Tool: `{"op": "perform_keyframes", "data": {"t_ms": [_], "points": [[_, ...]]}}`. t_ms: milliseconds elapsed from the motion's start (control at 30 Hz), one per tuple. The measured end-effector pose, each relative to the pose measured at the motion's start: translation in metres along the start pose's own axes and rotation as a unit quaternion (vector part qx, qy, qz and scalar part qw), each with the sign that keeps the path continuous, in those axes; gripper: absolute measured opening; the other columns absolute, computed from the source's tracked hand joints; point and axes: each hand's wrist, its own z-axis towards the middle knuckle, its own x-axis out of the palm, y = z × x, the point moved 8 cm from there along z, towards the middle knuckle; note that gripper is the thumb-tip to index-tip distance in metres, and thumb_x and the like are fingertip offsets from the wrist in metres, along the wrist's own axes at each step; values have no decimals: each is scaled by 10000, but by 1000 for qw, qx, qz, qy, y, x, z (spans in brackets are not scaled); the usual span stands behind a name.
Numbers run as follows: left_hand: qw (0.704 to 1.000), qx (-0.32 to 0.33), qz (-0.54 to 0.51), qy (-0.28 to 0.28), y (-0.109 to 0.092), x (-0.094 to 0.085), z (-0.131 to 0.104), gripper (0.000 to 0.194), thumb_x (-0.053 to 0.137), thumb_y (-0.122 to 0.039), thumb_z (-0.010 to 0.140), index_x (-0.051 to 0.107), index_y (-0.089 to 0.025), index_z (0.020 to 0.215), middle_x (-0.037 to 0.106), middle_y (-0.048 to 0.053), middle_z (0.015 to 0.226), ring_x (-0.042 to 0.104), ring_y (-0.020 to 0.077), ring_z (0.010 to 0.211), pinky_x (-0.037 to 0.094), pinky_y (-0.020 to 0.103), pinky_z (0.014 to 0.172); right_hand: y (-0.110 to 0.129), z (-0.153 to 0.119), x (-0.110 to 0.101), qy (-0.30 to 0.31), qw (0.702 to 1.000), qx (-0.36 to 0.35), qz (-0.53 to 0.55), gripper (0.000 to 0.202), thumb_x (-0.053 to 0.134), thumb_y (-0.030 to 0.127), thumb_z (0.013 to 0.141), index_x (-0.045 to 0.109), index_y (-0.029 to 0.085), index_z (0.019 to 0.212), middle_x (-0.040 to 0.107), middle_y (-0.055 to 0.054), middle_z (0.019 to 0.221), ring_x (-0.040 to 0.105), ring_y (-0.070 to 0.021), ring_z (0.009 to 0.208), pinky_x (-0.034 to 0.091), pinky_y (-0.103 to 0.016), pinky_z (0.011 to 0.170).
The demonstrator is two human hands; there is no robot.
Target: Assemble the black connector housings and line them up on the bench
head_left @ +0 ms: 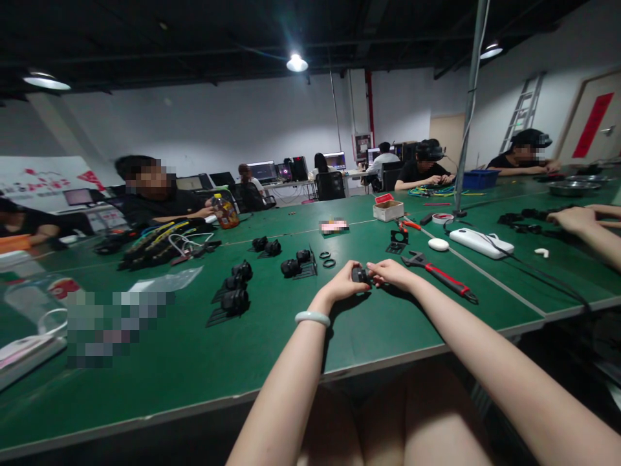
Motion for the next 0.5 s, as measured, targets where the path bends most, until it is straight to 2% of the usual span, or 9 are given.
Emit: {"op": "perform_keyframes", "data": {"t_ms": [233,333,400,500], "points": [[1000,21,8,2,1,-1,1,549,629,-251,515,379,-155,994,470,10,803,463,109,696,393,245,628,1,-3,-1,29,999,6,43,343,532,419,639,562,79,672,508,-10,494,462,-65,443,397,-194,477],[1000,21,20,1,-1,-2,1,549,625,-262,517,379,-155,997,463,14,818,455,114,703,388,239,612,4,-5,-2,36,996,5,78,310,597,327,605,549,101,811,552,-23,630,490,-61,490,417,-196,509],[1000,21,22,2,-2,-2,0,547,626,-264,515,384,-154,993,461,12,819,451,116,712,385,239,621,7,-7,-1,50,993,5,111,378,624,269,584,508,137,919,562,-30,728,514,-66,532,438,-210,547],[1000,17,18,7,-3,-2,0,548,626,-260,511,386,-151,991,463,6,804,450,117,717,383,244,642,11,-9,2,81,988,-2,128,448,645,208,553,476,166,966,562,-36,799,540,-81,606,454,-232,603]]}}
